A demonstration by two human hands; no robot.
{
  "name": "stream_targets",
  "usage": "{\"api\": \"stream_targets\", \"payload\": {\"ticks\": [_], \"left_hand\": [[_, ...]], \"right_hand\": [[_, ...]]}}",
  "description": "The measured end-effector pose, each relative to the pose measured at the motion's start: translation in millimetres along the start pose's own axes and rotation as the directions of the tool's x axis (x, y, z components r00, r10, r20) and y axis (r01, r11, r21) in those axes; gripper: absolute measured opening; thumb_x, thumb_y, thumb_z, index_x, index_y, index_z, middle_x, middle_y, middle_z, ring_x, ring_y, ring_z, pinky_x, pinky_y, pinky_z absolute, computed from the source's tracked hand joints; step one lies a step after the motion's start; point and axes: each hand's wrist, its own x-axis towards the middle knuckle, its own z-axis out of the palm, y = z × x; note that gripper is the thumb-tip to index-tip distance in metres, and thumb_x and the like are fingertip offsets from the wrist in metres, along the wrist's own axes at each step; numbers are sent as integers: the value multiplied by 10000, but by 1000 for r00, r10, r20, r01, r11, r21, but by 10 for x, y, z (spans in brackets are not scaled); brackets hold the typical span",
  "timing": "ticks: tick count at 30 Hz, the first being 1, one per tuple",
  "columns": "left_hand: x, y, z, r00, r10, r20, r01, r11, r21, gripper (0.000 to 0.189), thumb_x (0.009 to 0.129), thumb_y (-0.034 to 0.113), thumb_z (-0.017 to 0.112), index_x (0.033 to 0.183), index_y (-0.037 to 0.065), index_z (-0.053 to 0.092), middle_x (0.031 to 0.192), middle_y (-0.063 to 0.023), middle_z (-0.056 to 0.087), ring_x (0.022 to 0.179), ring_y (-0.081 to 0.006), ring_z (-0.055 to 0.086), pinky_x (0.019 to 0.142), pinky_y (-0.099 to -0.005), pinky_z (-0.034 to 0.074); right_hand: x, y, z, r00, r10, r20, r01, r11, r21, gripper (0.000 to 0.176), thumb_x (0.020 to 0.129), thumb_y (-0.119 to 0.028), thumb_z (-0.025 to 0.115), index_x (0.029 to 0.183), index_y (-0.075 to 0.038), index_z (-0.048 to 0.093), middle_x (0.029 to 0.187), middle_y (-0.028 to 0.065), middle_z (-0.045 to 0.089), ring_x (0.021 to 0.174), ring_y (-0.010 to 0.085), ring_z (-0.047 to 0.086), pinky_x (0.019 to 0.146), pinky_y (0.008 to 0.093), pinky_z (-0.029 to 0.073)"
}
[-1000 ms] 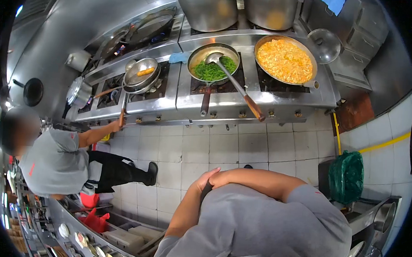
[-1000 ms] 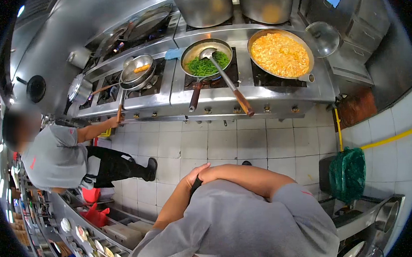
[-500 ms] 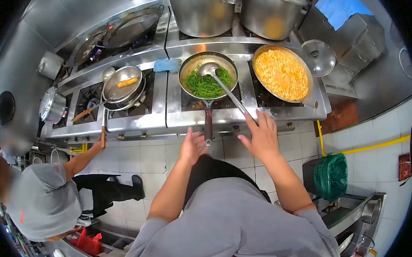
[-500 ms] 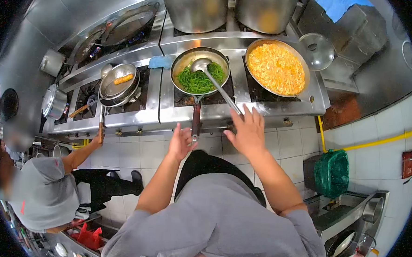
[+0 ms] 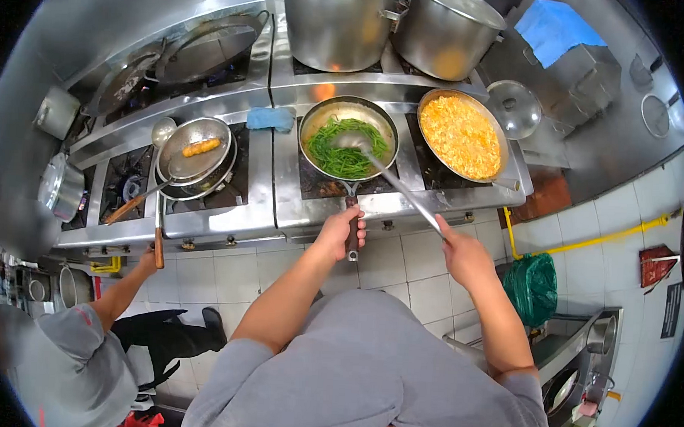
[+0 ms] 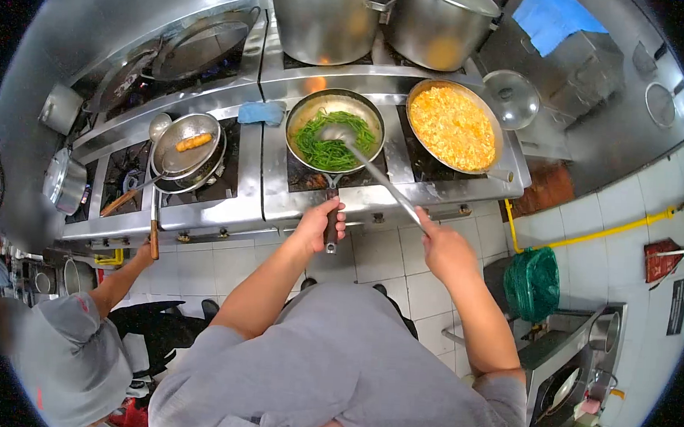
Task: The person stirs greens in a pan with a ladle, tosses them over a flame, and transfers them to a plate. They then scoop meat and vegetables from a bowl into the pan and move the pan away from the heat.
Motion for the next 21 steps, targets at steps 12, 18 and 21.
{"api": "stream_targets", "payload": {"ticks": [12, 18, 21], "left_hand": [[-80, 33, 62, 987, 156, -47, -114, 866, 487, 274, 979, 268, 650, 824, 90, 511, 618, -10, 499, 475, -141, 486, 440, -334, 441], [-446, -328, 19, 948, 302, -96, -200, 804, 560, 206, 947, 132, 602, 769, 81, 509, 557, -39, 473, 455, -186, 486, 437, -351, 427], [-736, -453, 16, 983, 112, -145, -28, 873, 487, 115, 921, 144, 631, 932, 53, 561, 567, -54, 517, 473, -183, 538, 455, -349, 450]], "right_hand": [[-282, -260, 88, 960, -84, 266, 53, 991, 122, 648, 1002, -212, 516, 1601, -232, 271, 1071, 225, 712, 973, 434, 678, 866, 511, 544], [-240, 237, 4, 983, -177, 41, 157, 941, 298, 633, 1010, -274, 566, 1589, -216, 318, 1069, 217, 715, 974, 392, 683, 833, 477, 542], [-542, 627, -755, 865, -191, 464, -26, 906, 422, 629, 998, -272, 590, 1581, -264, 353, 854, 77, 665, 667, 210, 629, 630, 367, 540]]}}
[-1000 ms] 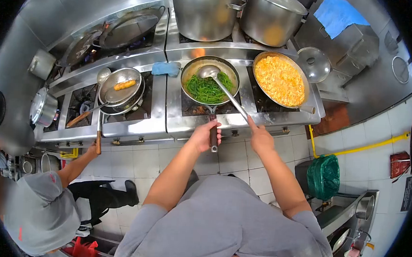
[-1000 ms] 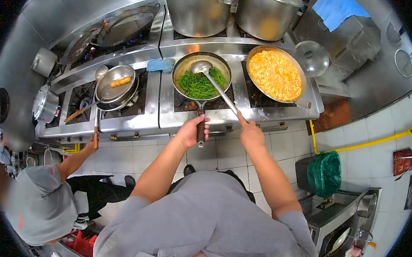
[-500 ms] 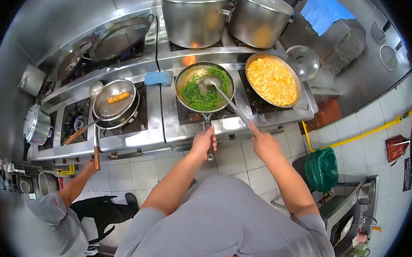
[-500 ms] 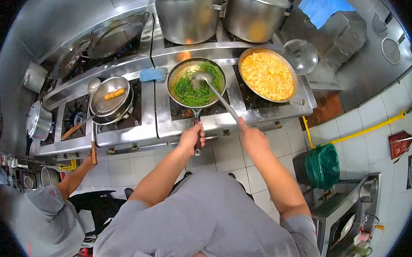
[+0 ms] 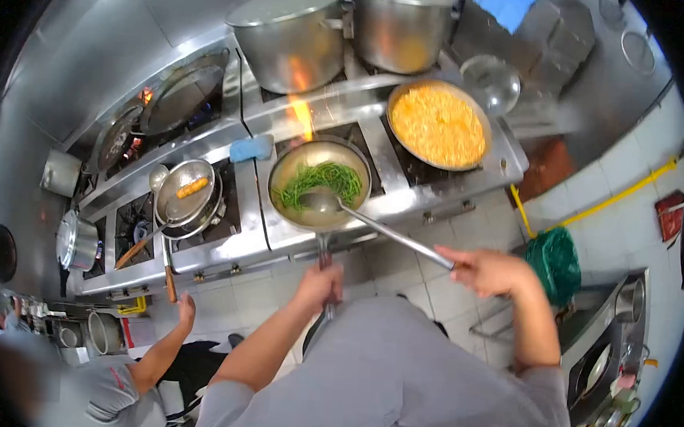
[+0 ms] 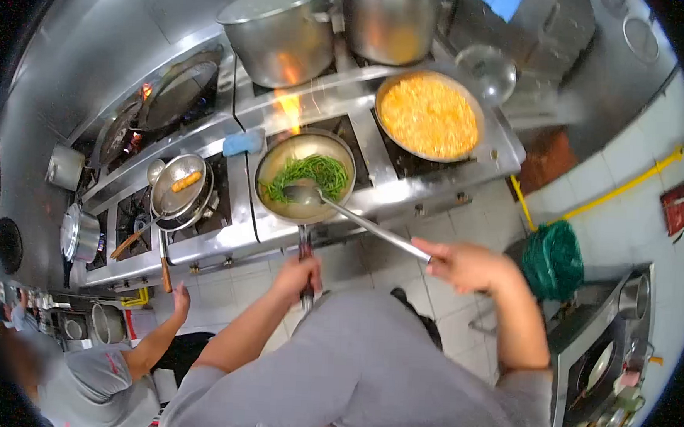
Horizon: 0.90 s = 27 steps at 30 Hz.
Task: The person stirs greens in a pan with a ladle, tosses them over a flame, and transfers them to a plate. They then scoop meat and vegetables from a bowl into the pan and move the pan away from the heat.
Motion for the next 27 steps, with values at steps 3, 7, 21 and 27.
{"api": "stream_targets", "payload": {"ticks": [3, 7, 21, 27], "left_hand": [[447, 240, -12, 996, 83, 32, -80, 992, -95, 104, 902, 120, 614, 849, 65, 544, 562, -41, 512, 453, -160, 501, 440, -326, 418], [36, 22, 173, 985, 173, -7, -173, 985, 5, 104, 898, 104, 609, 870, 72, 514, 567, -49, 506, 460, -170, 506, 448, -337, 429], [-453, -64, 519, 996, 59, -68, -66, 992, -103, 73, 875, 76, 574, 902, 65, 508, 638, -10, 471, 500, -140, 484, 463, -317, 434], [34, 305, 275, 996, 81, 21, -79, 993, -93, 63, 876, 74, 575, 900, 65, 517, 677, -4, 493, 506, -114, 473, 455, -290, 418]], "right_hand": [[390, 216, -60, 1000, 12, 5, -12, 999, 41, 626, 990, -247, 586, 1574, -300, 367, 813, 83, 655, 598, 184, 616, 581, 352, 533], [941, 449, 382, 913, -160, -375, 36, 948, -317, 605, 988, -263, 587, 1558, -265, 386, 944, 230, 659, 834, 370, 657, 781, 441, 533], [683, 448, 486, 931, -49, -361, -31, 977, -212, 586, 970, -222, 633, 1521, -293, 447, 1055, 149, 729, 871, 381, 677, 801, 452, 541], [316, 626, 235, 936, -215, -278, 189, 975, -118, 570, 953, -228, 653, 1495, -288, 484, 1023, 157, 728, 915, 384, 679, 832, 466, 529]]}}
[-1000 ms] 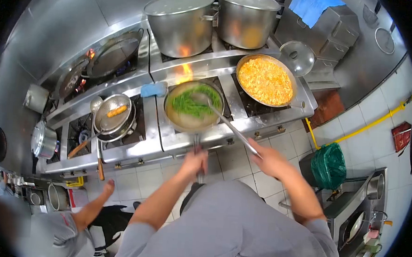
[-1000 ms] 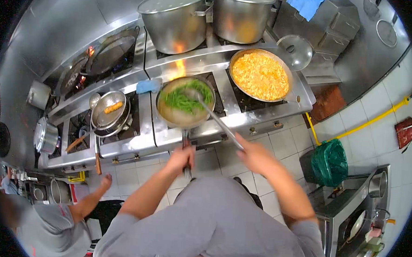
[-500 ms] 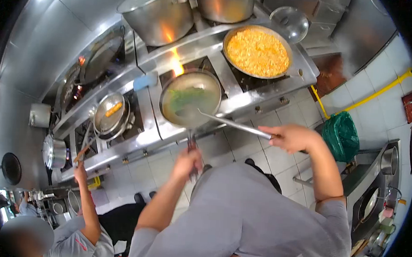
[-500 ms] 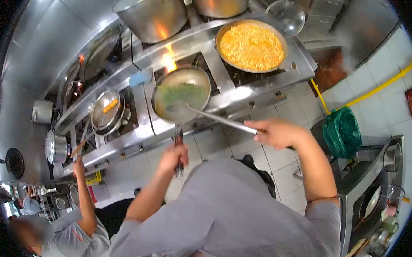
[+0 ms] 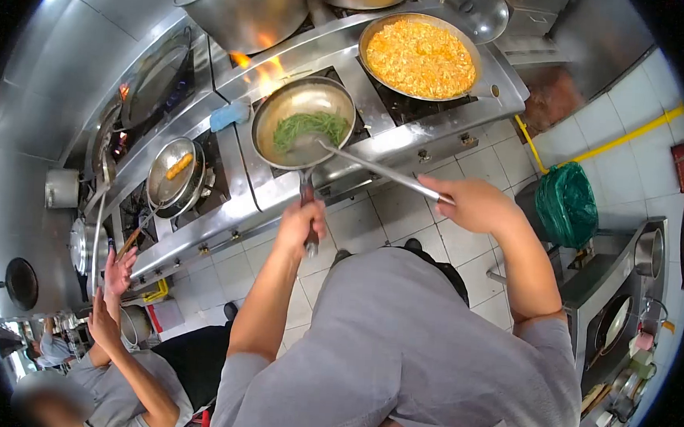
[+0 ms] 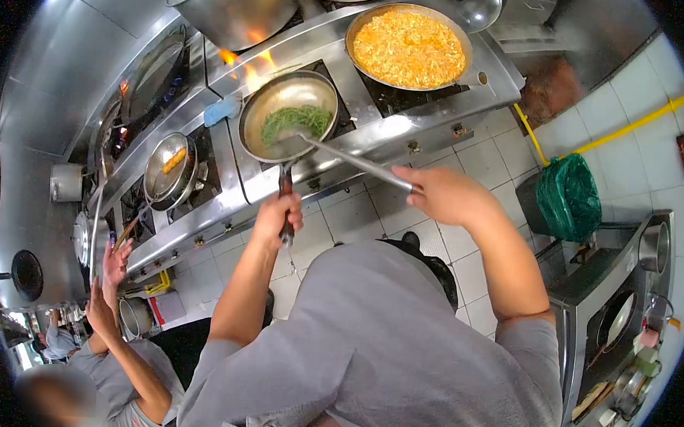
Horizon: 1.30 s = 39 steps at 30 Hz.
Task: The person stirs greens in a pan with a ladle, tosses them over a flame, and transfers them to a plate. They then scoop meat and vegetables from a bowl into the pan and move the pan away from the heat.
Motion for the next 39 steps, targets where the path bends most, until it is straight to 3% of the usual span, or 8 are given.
{"api": "stream_targets", "payload": {"ticks": [5, 12, 17, 21, 28, 33, 36, 39], "left_hand": [[-44, -241, 236, 989, 123, -78, -118, 991, 66, 109, 856, 59, 605, 894, 62, 503, 643, -16, 469, 503, -122, 473, 465, -299, 424], [149, 93, 43, 1000, -1, -9, 1, 1000, 4, 88, 813, 54, 576, 836, 74, 493, 650, 4, 471, 501, -105, 445, 458, -277, 383], [178, -166, 242, 977, 187, -104, -169, 973, 157, 91, 813, 43, 570, 825, 74, 486, 594, -25, 454, 478, -149, 457, 465, -303, 408], [66, -227, 279, 991, 68, -114, -71, 997, -23, 120, 874, 83, 604, 857, 80, 486, 611, -19, 459, 479, -150, 460, 453, -322, 414], [452, 18, 58, 997, -77, -31, 66, 963, -261, 145, 924, 92, 627, 940, 107, 484, 733, -5, 504, 554, -123, 469, 479, -316, 419], [391, 91, -101, 993, -116, 3, 115, 976, -186, 136, 938, 93, 616, 946, 98, 480, 719, -8, 495, 542, -121, 458, 483, -317, 421], [362, 265, -265, 991, -132, 16, 133, 986, -103, 132, 943, 106, 612, 936, 99, 480, 706, 0, 491, 537, -114, 455, 484, -316, 425], [450, 362, -475, 984, -180, 12, 180, 984, 19, 142, 947, 136, 613, 872, 124, 493, 699, 18, 490, 530, -108, 464, 479, -309, 422]], "right_hand": [[363, -128, 323, 962, 210, -176, -232, 965, -119, 582, 948, -224, 662, 1498, -284, 480, 1012, 198, 714, 898, 407, 675, 810, 493, 534], [88, -88, 167, 994, 107, -33, -108, 994, -14, 604, 959, -218, 651, 1522, -293, 446, 1167, 160, 706, 997, 388, 674, 872, 447, 537], [471, -67, 508, 950, 116, -291, -157, 980, -121, 571, 946, -210, 670, 1489, -252, 498, 997, 177, 718, 927, 381, 682, 823, 458, 540], [343, 23, 904, 957, 137, -255, -41, 937, 348, 594, 959, -190, 658, 1518, -211, 460, 868, 141, 710, 759, 341, 660, 753, 379, 527], [702, -30, 1318, 914, 159, -372, -60, 962, 266, 605, 999, -217, 596, 1560, -146, 381, 840, 145, 648, 829, 225, 676, 793, 358, 533], [1309, -526, 898, 953, 299, 46, -274, 790, 548, 659, 1002, -291, 570, 1586, -142, 304, 1034, 258, 713, 947, 412, 691, 867, 470, 534], [1442, -400, 665, 966, 215, 142, -251, 908, 336, 670, 995, -277, 580, 1594, -181, 296, 1122, 256, 699, 1045, 397, 678, 911, 478, 526], [1333, -158, 175, 997, 47, 64, -21, 934, -356, 677, 939, -233, 630, 1561, -312, 375, 1213, 184, 683, 1113, 324, 667, 954, 435, 522]]}}
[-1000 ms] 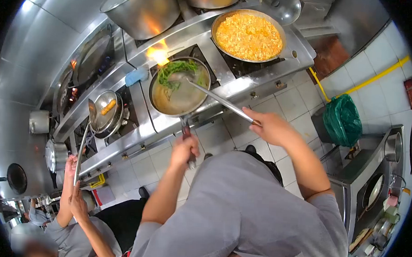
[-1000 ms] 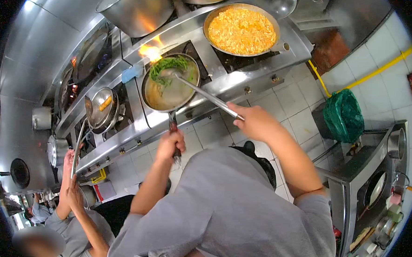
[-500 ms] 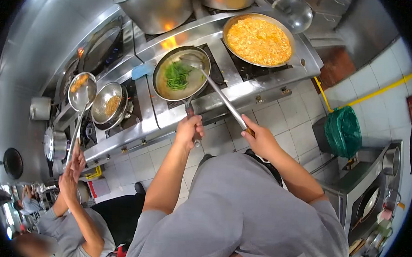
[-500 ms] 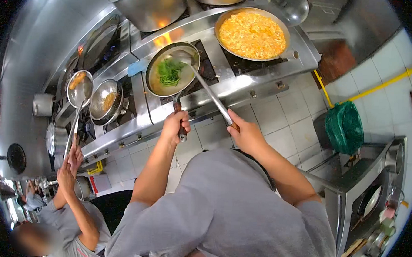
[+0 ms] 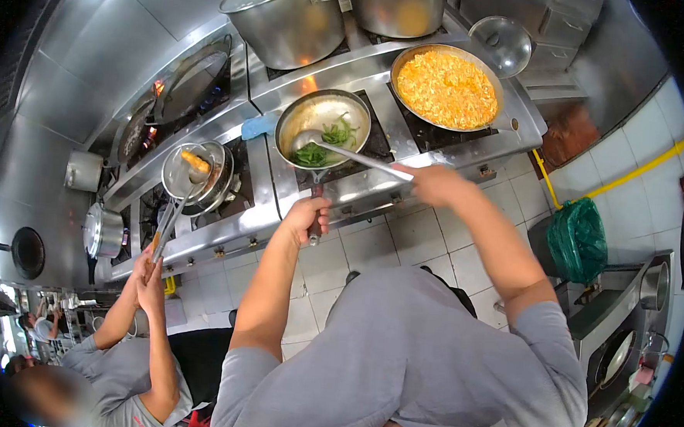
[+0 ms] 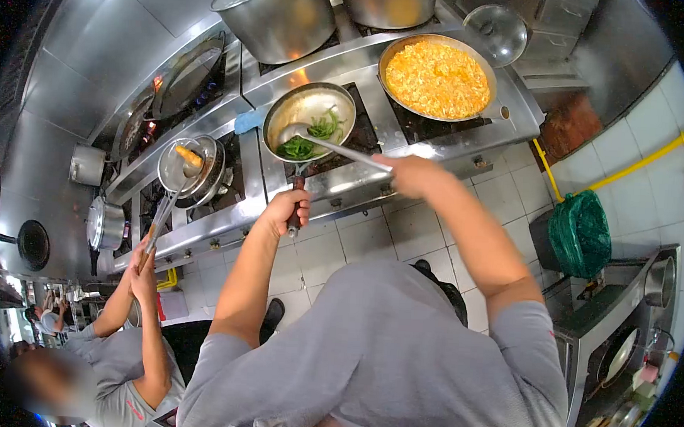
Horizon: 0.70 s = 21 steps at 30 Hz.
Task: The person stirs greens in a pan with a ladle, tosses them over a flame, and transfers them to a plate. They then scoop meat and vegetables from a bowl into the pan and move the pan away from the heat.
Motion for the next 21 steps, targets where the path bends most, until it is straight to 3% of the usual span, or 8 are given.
{"api": "stream_targets", "payload": {"ticks": [1, 4, 7, 9, 11, 13, 15, 21], "left_hand": [[105, -92, -71, 1000, -6, -1, 6, 1000, -6, 142, 947, 136, 613, 872, 124, 493, 699, 18, 490, 530, -108, 464, 479, -309, 422], [245, -278, -86, 992, 122, -23, -123, 992, -41, 208, 948, 174, 619, 790, 126, 493, 650, 8, 490, 508, -115, 461, 468, -309, 418], [-308, -671, 444, 976, 214, -36, -213, 977, 31, 245, 912, 173, 635, 705, 99, 525, 573, -44, 510, 480, -190, 512, 461, -339, 426], [-660, -839, 713, 993, 92, -73, -97, 993, -61, 238, 890, 140, 715, 853, 92, 485, 609, -29, 482, 476, -161, 479, 456, -323, 426], [-642, -781, 696, 990, 112, -86, -113, 994, 2, 284, 898, 114, 710, 868, 126, 428, 629, 16, 437, 487, -122, 434, 457, -294, 393], [-381, -642, 665, 982, 179, -67, -175, 983, 54, 247, 892, 99, 693, 863, 104, 447, 632, 8, 451, 495, -111, 444, 452, -290, 400], [-122, -555, 669, 970, 235, -61, -232, 971, 50, 217, 872, 81, 678, 885, 85, 462, 640, -2, 463, 494, -120, 452, 456, -294, 411], [-550, -862, 994, 980, 178, -90, -169, 981, 99, 154, 843, 85, 641, 909, 58, 505, 613, -40, 510, 475, -167, 502, 451, -346, 447]], "right_hand": [[-215, -40, -322, 994, 102, 41, -96, 987, -130, 667, 927, -215, 631, 1547, -317, 404, 1189, 168, 692, 1089, 320, 677, 940, 436, 526], [-331, 15, -396, 947, 22, -320, -146, 917, -371, 616, 933, -182, 599, 1514, -328, 455, 977, 134, 701, 905, 340, 691, 813, 482, 546], [-766, -26, -504, 974, 103, -203, -122, 989, -86, 579, 944, -175, 575, 1506, -274, 477, 1053, 146, 691, 996, 335, 691, 892, 455, 531], [-1003, 147, -642, 985, 79, -156, -76, 997, 30, 564, 942, -212, 597, 1496, -237, 495, 1111, 176, 699, 1033, 358, 681, 920, 454, 523], [-1165, 380, -738, 991, -87, 99, 65, 976, 206, 555, 932, -241, 616, 1477, -202, 518, 1193, 180, 696, 1091, 364, 663, 950, 446, 516], [-1080, 567, -527, 987, -147, 60, 139, 982, 127, 552, 921, -248, 626, 1461, -185, 533, 1234, 172, 688, 1123, 355, 653, 965, 441, 512], [-1019, 436, -511, 998, 55, -18, -54, 997, 55, 554, 913, -229, 659, 1454, -214, 542, 1212, 179, 695, 1089, 382, 663, 943, 447, 516], [-1079, 217, -218, 956, 230, -184, -223, 973, 58, 517, 947, -215, 642, 1452, -235, 535, 1074, 188, 713, 966, 392, 678, 851, 485, 535]]}}
